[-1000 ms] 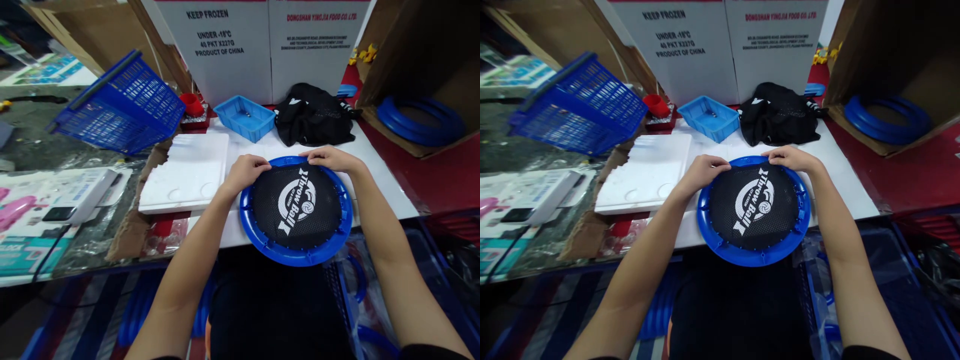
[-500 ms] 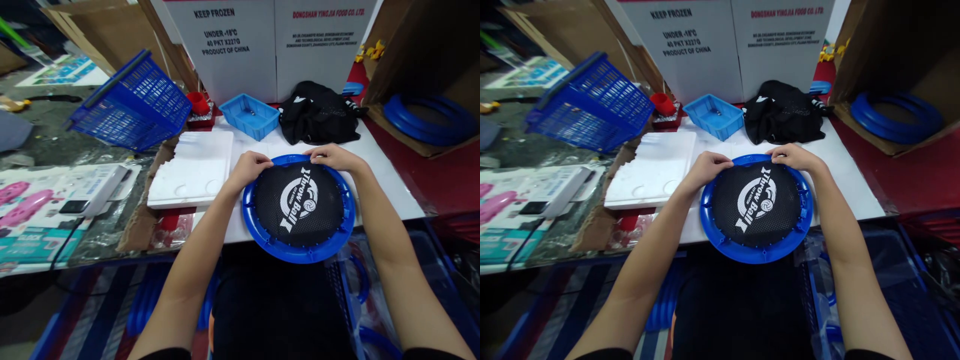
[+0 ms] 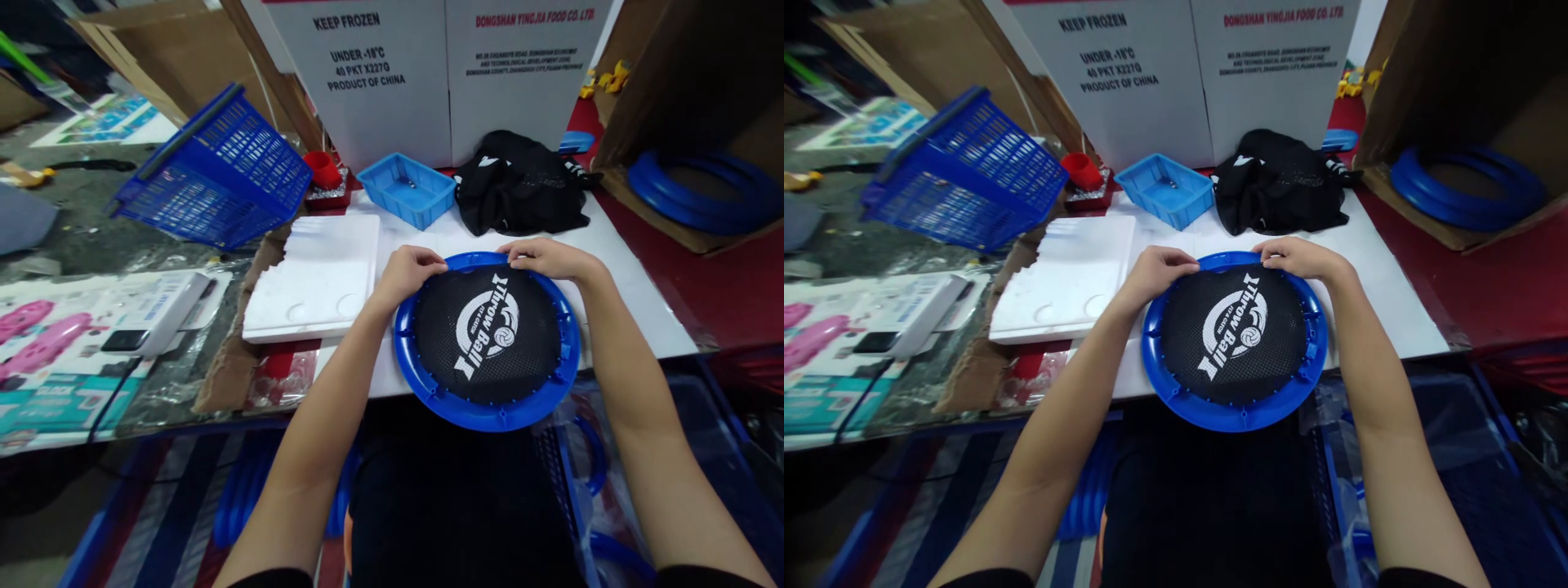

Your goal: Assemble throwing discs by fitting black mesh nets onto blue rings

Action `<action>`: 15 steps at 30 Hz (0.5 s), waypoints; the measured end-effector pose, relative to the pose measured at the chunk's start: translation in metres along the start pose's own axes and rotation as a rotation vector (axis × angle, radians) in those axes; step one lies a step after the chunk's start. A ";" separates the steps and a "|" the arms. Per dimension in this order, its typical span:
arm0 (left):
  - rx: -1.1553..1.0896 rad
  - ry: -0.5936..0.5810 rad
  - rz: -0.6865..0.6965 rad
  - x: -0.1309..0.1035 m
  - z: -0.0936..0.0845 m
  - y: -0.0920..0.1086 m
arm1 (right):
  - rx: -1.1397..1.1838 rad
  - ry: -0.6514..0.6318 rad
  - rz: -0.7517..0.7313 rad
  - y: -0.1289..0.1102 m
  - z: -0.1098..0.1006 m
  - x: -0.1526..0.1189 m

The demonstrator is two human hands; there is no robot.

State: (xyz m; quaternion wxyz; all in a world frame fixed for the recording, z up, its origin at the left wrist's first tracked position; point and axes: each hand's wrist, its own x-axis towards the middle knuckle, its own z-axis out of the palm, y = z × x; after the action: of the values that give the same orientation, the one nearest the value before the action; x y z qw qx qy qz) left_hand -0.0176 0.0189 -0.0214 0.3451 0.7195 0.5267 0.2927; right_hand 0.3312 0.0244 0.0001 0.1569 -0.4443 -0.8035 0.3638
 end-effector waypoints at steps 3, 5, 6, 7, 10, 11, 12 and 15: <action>-0.029 0.033 -0.022 0.001 0.006 -0.001 | -0.060 0.030 -0.018 -0.001 0.003 0.002; -0.016 0.047 -0.018 -0.001 0.008 0.000 | -0.098 0.048 -0.038 -0.002 0.005 0.004; 0.001 0.054 -0.016 -0.002 0.008 0.001 | -0.120 0.057 -0.047 -0.002 0.006 0.005; 0.028 0.063 -0.014 -0.003 0.008 0.003 | -0.144 0.069 -0.051 -0.003 0.007 0.005; 0.161 0.102 0.069 -0.008 0.005 0.011 | -0.187 0.122 -0.044 -0.007 0.009 0.005; 0.204 0.104 0.137 -0.010 0.005 0.014 | -0.183 0.148 -0.047 -0.008 0.009 0.005; 0.240 0.085 0.220 -0.012 0.005 0.016 | -0.171 0.176 -0.059 -0.010 0.009 0.004; 0.319 -0.073 0.414 -0.018 0.007 0.020 | -0.127 0.206 -0.130 -0.016 0.011 0.002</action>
State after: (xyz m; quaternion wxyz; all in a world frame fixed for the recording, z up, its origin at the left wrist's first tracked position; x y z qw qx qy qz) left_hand -0.0056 -0.0036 -0.0103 0.1788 0.8675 0.3949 0.2440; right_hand 0.3142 0.0153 0.0036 0.2334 -0.4352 -0.8317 0.2540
